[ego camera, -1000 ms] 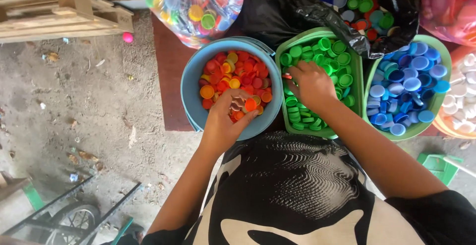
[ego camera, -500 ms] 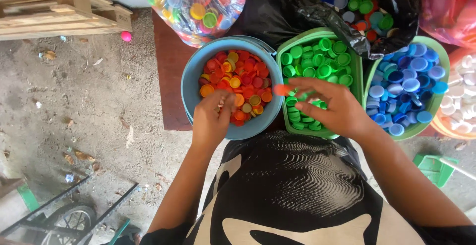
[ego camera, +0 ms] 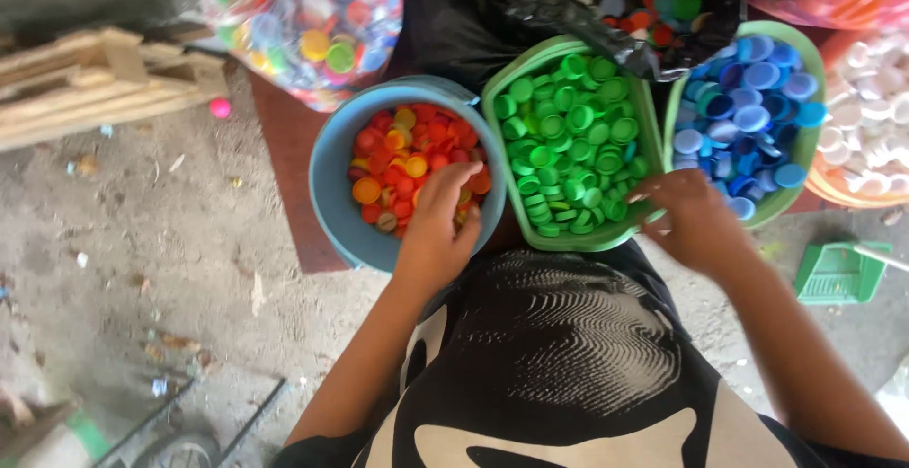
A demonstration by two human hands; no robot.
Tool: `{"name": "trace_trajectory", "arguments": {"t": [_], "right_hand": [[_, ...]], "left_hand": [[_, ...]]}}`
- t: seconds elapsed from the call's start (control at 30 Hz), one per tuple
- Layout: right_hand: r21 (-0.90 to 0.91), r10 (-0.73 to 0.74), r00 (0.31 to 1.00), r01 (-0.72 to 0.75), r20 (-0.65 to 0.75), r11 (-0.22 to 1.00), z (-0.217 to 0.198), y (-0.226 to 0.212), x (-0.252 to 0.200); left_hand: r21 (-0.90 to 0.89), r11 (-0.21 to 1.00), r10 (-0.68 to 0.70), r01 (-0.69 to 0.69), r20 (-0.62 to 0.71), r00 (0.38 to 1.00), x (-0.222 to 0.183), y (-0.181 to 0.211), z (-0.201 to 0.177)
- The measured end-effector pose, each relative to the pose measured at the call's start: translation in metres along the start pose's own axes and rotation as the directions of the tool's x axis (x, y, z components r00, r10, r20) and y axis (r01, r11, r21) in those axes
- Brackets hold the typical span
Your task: The person sorts plastic bottle caps by color from a large black bag into separate containers. They pick up caps, inspect them, and place them into buckets or bowls designated for red, green, blue, and white caps. The process involves continuous picking and placing of caps into the correct color groups.
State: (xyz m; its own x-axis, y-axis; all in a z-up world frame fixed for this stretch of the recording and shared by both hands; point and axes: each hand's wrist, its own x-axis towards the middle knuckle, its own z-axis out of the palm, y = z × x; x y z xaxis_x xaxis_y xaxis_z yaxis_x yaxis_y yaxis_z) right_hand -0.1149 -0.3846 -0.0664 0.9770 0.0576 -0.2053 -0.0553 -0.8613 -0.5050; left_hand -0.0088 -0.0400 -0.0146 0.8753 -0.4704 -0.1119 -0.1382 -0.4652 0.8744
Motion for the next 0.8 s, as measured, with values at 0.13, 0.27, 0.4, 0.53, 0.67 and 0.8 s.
{"name": "trace_trajectory", "arguments": {"t": [0.13,0.27,0.4,0.53,0.67,0.8], "right_hand": [[-0.11,-0.097,0.995,0.099,0.022,0.989,0.007,-0.028,-0.012],[-0.011,0.095,0.978,-0.095,0.185,0.995,0.02,-0.028,-0.018],[0.154,0.027,0.99,-0.048,0.138,0.987,0.022,-0.03,-0.022],[0.316,-0.051,0.982,-0.009,0.182,0.949,-0.006,-0.02,-0.014],[0.381,0.072,0.992,-0.107,0.104,0.918,-0.023,0.02,-0.01],[-0.039,0.059,0.916,-0.081,-0.396,0.996,-0.06,0.059,-0.006]], "left_hand": [[0.113,0.99,0.086,-0.09,0.033,0.996,0.007,0.0,0.031],[0.119,0.992,-0.033,0.027,0.044,0.998,0.011,0.0,0.039],[0.215,0.976,-0.045,0.024,0.092,0.995,0.002,-0.001,0.033],[0.244,0.97,-0.041,0.017,0.091,0.995,-0.003,0.002,0.036],[0.161,0.983,-0.079,0.09,-0.074,0.994,0.008,0.015,0.054],[-0.037,0.993,-0.118,0.114,-0.17,0.978,0.034,0.024,0.078]]}}
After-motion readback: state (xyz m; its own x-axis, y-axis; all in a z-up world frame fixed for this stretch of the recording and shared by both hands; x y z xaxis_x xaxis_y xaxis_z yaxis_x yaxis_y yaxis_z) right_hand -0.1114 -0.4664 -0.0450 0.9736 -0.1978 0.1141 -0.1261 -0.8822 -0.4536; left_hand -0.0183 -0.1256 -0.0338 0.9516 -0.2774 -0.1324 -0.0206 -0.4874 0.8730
